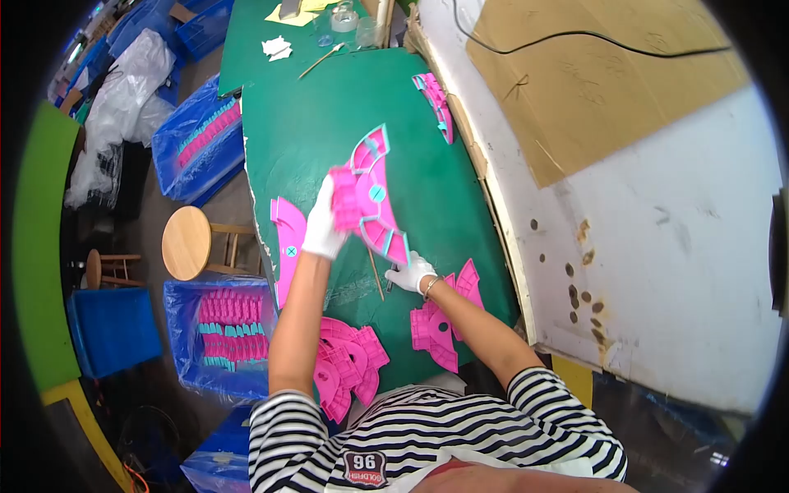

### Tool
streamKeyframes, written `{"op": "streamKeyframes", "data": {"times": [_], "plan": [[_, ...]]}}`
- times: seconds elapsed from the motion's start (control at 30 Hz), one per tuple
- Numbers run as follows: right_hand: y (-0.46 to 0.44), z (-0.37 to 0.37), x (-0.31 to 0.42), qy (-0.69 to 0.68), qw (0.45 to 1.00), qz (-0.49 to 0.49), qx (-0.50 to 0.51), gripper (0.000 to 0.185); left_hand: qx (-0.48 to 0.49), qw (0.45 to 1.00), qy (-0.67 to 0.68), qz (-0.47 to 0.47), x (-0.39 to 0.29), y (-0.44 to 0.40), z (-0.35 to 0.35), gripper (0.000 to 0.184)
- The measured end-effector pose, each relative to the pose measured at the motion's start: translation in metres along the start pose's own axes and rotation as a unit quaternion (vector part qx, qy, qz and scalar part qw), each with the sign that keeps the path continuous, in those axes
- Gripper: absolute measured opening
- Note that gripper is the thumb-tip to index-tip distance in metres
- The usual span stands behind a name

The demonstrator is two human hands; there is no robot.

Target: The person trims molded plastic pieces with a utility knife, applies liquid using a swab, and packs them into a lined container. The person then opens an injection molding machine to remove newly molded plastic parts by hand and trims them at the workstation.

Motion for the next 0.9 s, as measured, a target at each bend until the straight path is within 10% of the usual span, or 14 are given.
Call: {"op": "streamKeyframes", "data": {"times": [0.03, 0.1, 0.63, 0.9], "plan": [[0.003, 0.002, 0.006, 0.003, 1.000, 0.004, 0.007, 0.060, -0.006, 1.000, -0.002, -0.006, 0.000, -0.012, -0.015, 0.045], [0.009, 0.010, 0.011, 0.009, 1.000, -0.008, -0.012, 0.056, -0.311, 0.931, -0.184, -0.059, -0.002, -0.042, -0.039, 0.045], [0.006, 0.006, 0.007, 0.030, 0.999, 0.023, -0.031, 0.045, -0.327, 0.913, -0.230, -0.077, -0.012, -0.134, 0.056, 0.035], [0.006, 0.010, 0.012, 0.004, 0.998, 0.045, -0.047, 0.039, -0.481, 0.688, -0.537, -0.086, -0.007, -0.289, 0.172, 0.081]]}}
Point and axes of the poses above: each hand's wrist, its own y-axis away from the middle knuckle, its own z-axis out of the back of the hand, x = y × z, the point moved 6 cm from there along -y, towards the middle knuckle, and after that the axes turned 6 degrees about -y, right-handed, at the moved point
